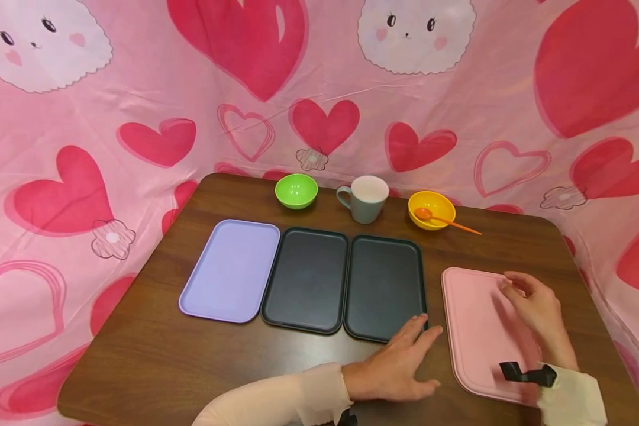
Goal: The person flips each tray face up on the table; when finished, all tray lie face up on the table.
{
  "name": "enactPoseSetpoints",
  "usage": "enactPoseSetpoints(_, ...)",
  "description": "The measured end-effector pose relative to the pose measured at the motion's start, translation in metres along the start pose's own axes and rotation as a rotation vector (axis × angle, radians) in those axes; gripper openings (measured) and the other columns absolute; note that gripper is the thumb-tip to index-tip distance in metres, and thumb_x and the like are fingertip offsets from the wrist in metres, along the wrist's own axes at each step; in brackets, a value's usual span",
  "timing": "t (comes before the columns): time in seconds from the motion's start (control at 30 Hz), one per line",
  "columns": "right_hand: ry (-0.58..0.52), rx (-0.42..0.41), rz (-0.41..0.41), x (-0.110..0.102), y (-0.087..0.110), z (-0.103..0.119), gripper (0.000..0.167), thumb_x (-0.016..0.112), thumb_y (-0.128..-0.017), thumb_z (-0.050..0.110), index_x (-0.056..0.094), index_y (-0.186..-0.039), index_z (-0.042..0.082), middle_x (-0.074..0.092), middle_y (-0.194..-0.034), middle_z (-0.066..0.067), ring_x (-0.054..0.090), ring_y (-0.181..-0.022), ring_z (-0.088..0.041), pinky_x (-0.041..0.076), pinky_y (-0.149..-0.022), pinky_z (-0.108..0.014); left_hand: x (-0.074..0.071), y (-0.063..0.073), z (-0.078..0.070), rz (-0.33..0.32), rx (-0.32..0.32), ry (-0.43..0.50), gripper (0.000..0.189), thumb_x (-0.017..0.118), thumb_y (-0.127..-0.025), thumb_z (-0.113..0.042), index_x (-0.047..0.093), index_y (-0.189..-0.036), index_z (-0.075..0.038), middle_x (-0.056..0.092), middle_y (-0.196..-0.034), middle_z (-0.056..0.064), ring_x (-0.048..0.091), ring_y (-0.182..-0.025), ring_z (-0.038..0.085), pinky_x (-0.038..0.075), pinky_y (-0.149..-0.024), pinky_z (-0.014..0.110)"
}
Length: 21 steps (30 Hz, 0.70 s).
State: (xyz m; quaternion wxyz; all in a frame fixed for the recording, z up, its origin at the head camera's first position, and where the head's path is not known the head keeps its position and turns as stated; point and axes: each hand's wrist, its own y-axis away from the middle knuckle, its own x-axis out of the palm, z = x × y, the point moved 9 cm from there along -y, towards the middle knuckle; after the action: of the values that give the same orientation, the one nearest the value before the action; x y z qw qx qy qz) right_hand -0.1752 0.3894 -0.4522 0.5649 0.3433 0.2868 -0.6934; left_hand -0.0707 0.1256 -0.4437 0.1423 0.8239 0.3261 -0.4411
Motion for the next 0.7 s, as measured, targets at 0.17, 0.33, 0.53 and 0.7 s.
enactPoseSetpoints(0.17,-0.006,0.021,0.014,-0.001,-0.003,-0.011,0.053,0.057,-0.1,0.037,0.055,-0.133,-0.004,0.057,-0.132,-0.036,0.054,-0.114,-0.051,0.04,-0.074,-0.028,0.026,-0.004,-0.015,0.087,0.018,-0.06,0.083,0.068,-0.09,-0.042,0.026,-0.157,-0.015,0.031,-0.161,0.018,0.034,-0.15,0.029,0.039,-0.116,0.03)
enactPoseSetpoints(0.33,-0.022,0.074,0.029,0.0,-0.005,-0.023,0.056,0.057,-0.099,0.04,0.053,-0.137,-0.001,0.055,-0.136,-0.033,0.061,-0.104,-0.028,0.036,-0.072,-0.021,0.046,-0.009,-0.021,0.145,-0.002,-0.091,0.084,0.068,-0.089,-0.048,0.026,-0.156,-0.021,0.032,-0.161,0.012,0.036,-0.149,0.025,0.041,-0.113,0.027)
enactPoseSetpoints(0.53,-0.053,0.093,0.022,-0.001,-0.009,-0.033,0.057,0.057,-0.099,0.042,0.053,-0.138,0.0,0.054,-0.137,-0.032,0.035,-0.089,0.019,0.036,-0.077,-0.026,0.055,-0.014,-0.02,0.133,-0.034,-0.139,0.086,0.07,-0.087,-0.05,0.027,-0.155,-0.021,0.035,-0.159,0.014,0.038,-0.147,0.026,0.043,-0.11,0.027)
enactPoseSetpoints(0.7,-0.043,0.074,0.053,0.0,-0.013,-0.037,0.059,0.056,-0.1,0.04,0.049,-0.14,-0.003,0.053,-0.137,-0.035,0.034,-0.087,0.019,0.034,-0.069,-0.013,0.063,-0.018,-0.016,0.167,-0.08,-0.159,0.089,0.071,-0.085,-0.052,0.025,-0.157,-0.022,0.031,-0.161,0.015,0.034,-0.15,0.027,0.044,-0.109,0.028)
